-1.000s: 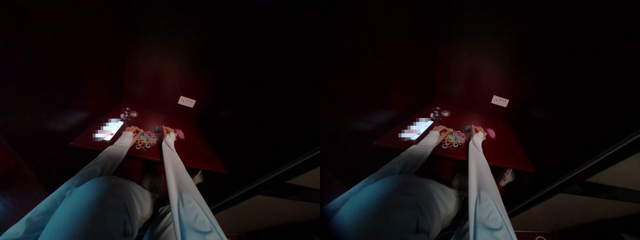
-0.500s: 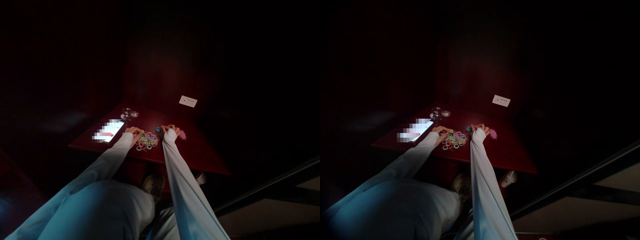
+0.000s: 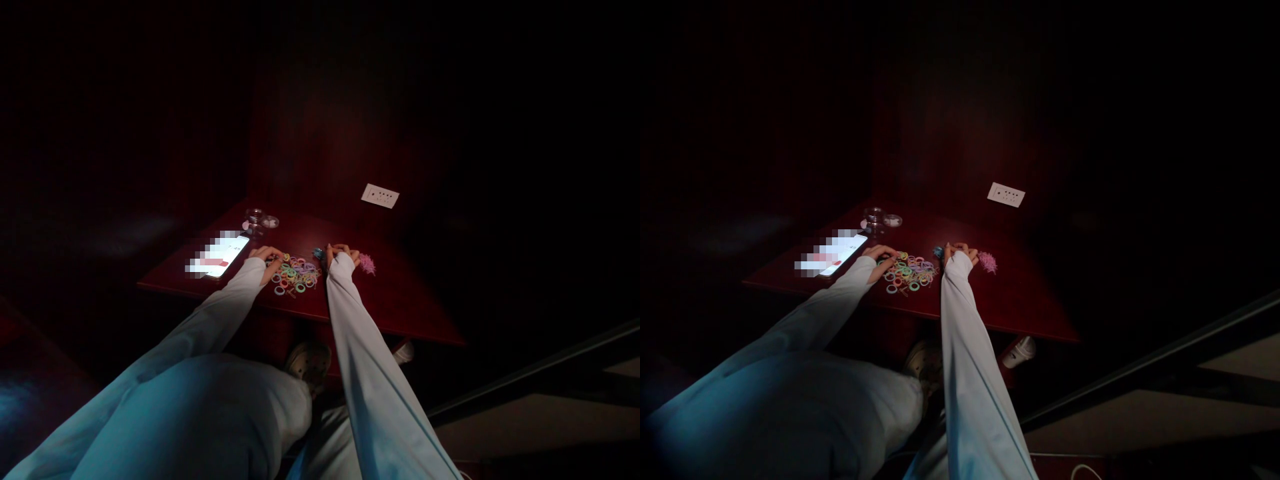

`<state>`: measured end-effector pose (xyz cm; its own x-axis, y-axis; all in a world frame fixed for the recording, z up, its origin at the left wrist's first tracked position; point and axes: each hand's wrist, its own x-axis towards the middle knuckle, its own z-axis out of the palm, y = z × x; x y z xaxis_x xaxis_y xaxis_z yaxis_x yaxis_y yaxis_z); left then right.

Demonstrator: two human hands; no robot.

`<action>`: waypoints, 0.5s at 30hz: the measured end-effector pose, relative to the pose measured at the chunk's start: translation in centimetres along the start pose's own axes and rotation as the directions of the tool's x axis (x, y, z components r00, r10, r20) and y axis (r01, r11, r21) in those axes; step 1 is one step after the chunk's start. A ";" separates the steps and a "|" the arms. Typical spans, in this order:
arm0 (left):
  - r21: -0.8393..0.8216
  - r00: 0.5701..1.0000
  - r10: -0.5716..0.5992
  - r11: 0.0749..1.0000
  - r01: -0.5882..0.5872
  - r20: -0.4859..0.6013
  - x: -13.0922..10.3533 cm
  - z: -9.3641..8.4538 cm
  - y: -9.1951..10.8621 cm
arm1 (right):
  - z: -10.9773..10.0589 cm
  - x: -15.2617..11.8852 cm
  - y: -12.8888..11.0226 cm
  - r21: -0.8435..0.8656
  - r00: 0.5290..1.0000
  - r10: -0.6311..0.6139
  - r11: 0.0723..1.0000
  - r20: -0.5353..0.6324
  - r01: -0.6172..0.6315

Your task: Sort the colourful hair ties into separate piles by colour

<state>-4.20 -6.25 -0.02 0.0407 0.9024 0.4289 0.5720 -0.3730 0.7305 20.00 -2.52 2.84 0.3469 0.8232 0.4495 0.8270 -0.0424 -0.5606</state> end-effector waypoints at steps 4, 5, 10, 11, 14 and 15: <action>-0.035 1.000 -0.016 0.999 0.016 -0.009 0.3 -0.1 0.0 | 0.1 0.1 0.1 0.113 0.989 0.132 0.986 -0.059 -0.125; -0.041 1.000 -0.019 0.999 0.018 -0.017 0.2 -0.1 0.0 | 0.1 0.0 0.1 0.140 0.983 0.168 0.978 -0.078 -0.156; -0.051 0.997 -0.020 0.999 0.017 -0.068 0.0 0.0 0.5 | -0.3 -0.8 0.1 0.147 0.991 0.093 0.986 -0.099 -0.078; -0.054 0.997 -0.020 0.998 0.016 -0.074 -0.1 0.0 0.5 | -0.4 -1.0 0.2 0.128 0.992 0.081 0.989 -0.100 -0.068; -0.070 0.997 -0.034 0.997 0.029 -0.072 0.0 -0.2 0.6 | -1.0 -0.9 0.8 0.088 0.979 0.129 0.989 -0.156 -0.117; -0.075 0.997 -0.041 0.997 0.036 -0.063 0.0 -0.3 0.5 | -1.1 -0.7 1.1 0.079 0.971 0.146 0.988 -0.188 -0.133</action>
<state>-4.14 -6.51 0.54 -0.0342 0.9016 0.4311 0.5104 -0.3551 0.7832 21.20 -3.78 2.68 0.5412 0.6867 0.4853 0.7355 -0.1068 -0.6690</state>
